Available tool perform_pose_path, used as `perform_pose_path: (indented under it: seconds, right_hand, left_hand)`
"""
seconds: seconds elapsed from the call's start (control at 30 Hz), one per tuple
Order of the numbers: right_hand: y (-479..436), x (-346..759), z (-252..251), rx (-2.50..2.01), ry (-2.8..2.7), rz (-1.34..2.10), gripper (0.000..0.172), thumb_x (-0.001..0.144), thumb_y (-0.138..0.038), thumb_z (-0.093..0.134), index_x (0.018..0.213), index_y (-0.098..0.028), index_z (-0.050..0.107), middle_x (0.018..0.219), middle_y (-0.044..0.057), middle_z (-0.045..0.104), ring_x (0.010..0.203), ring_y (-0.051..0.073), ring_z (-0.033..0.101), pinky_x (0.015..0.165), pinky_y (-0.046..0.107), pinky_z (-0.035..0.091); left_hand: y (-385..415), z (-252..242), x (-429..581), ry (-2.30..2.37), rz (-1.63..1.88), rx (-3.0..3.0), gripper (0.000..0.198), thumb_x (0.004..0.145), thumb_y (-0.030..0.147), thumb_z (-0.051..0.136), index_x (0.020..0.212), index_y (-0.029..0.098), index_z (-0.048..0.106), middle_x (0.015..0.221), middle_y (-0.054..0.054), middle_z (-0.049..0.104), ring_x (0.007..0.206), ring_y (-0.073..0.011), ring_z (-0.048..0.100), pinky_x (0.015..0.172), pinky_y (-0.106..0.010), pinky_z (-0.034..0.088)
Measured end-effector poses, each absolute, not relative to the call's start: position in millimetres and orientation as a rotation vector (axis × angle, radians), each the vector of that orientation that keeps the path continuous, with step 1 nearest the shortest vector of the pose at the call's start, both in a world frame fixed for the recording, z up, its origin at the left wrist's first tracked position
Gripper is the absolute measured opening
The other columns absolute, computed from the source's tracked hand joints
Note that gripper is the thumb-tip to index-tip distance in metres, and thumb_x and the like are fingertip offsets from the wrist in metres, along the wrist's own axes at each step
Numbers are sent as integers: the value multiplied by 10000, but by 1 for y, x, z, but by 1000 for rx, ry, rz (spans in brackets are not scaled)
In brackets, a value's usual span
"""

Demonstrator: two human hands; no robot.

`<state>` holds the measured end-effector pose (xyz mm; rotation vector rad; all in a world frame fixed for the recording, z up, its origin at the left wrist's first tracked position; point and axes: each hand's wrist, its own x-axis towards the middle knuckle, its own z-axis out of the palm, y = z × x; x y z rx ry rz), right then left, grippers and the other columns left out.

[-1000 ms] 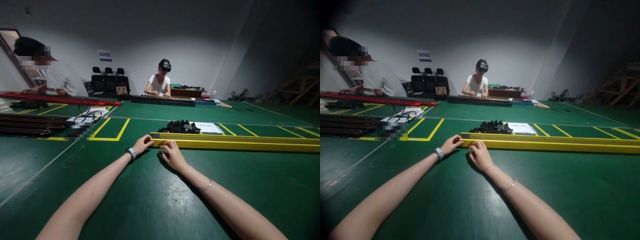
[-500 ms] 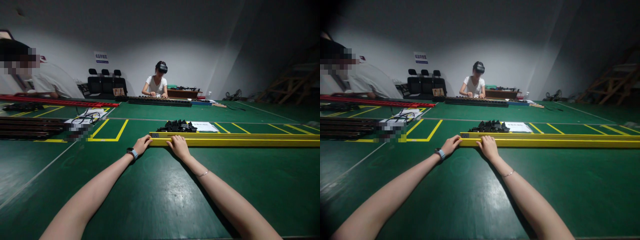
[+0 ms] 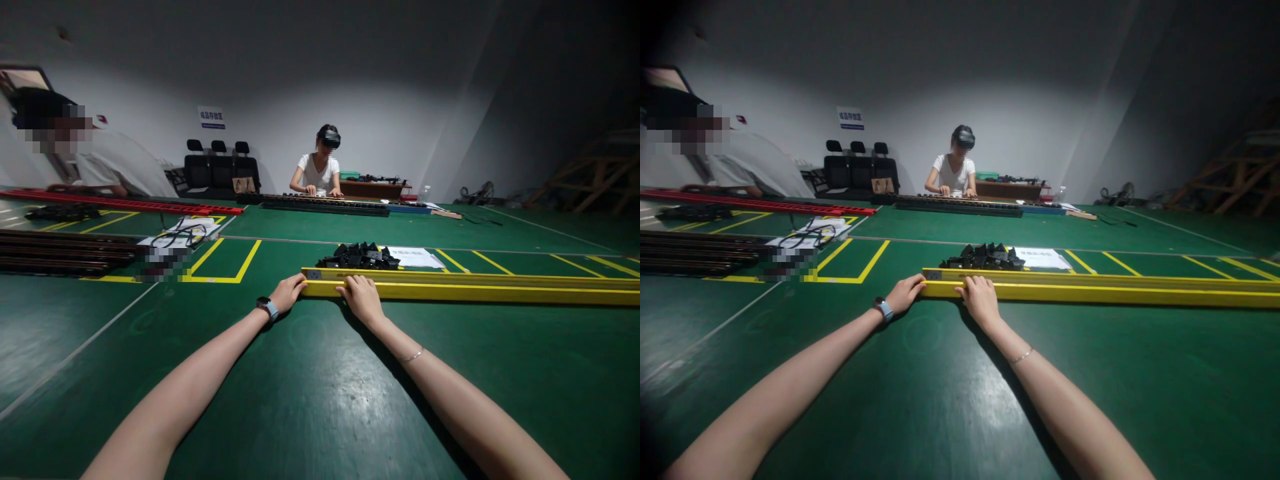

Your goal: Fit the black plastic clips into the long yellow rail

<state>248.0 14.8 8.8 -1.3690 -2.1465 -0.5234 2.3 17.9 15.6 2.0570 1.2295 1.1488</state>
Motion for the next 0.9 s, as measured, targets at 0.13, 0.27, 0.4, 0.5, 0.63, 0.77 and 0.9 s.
perform_pose_path:
  seconds: [0.13,0.27,0.4,0.5,0.63,0.77,0.9]
  right_hand:
    - [14,247,10,-1384,-2156,-489,347,940,-498,395,866,-205,564,840,72,607,832,220,517,754,334,326]
    - [8,242,12,-1385,-2165,-447,332,941,-485,404,882,-206,572,848,80,609,841,226,519,758,339,328]
    - [6,235,12,-1391,-2160,-389,320,942,-469,414,877,-204,581,838,78,610,838,227,523,756,342,328]
    - [7,234,9,-1376,-2164,-388,339,940,-481,409,854,-203,582,827,76,614,828,226,528,748,340,330]
    - [6,237,12,-1303,-2145,-343,342,932,-490,418,887,-198,591,849,80,624,850,232,538,769,342,350]
    - [21,235,40,-1236,-2024,-263,308,947,-409,403,1045,-180,584,1017,111,633,975,249,537,843,356,373]
    - [70,218,79,-1486,-2254,17,343,911,-201,425,1231,-135,529,1197,129,602,1083,240,541,898,352,404]
  left_hand:
    - [17,16,1,1226,1134,2072,188,841,375,504,810,232,622,816,-26,656,758,-188,576,711,-256,398]
    - [13,17,-5,1238,1119,2079,187,836,374,512,801,232,629,798,-20,659,736,-183,572,688,-250,387]
    - [6,19,-11,1294,1117,2058,196,830,381,514,802,227,631,775,-16,653,729,-181,563,684,-248,382]
    - [4,20,-12,1314,1116,2065,203,836,383,506,809,225,630,777,-15,652,732,-179,564,684,-248,379]
    - [5,19,-12,1300,1114,2102,207,851,375,495,817,224,633,788,-15,657,719,-171,572,678,-243,375]
    - [8,16,-14,1286,1108,2116,215,860,373,490,834,220,640,766,-12,653,678,-163,567,668,-240,372]
    - [9,16,-16,1265,1116,2123,213,865,372,494,851,222,645,784,-13,661,686,-163,574,677,-238,374]
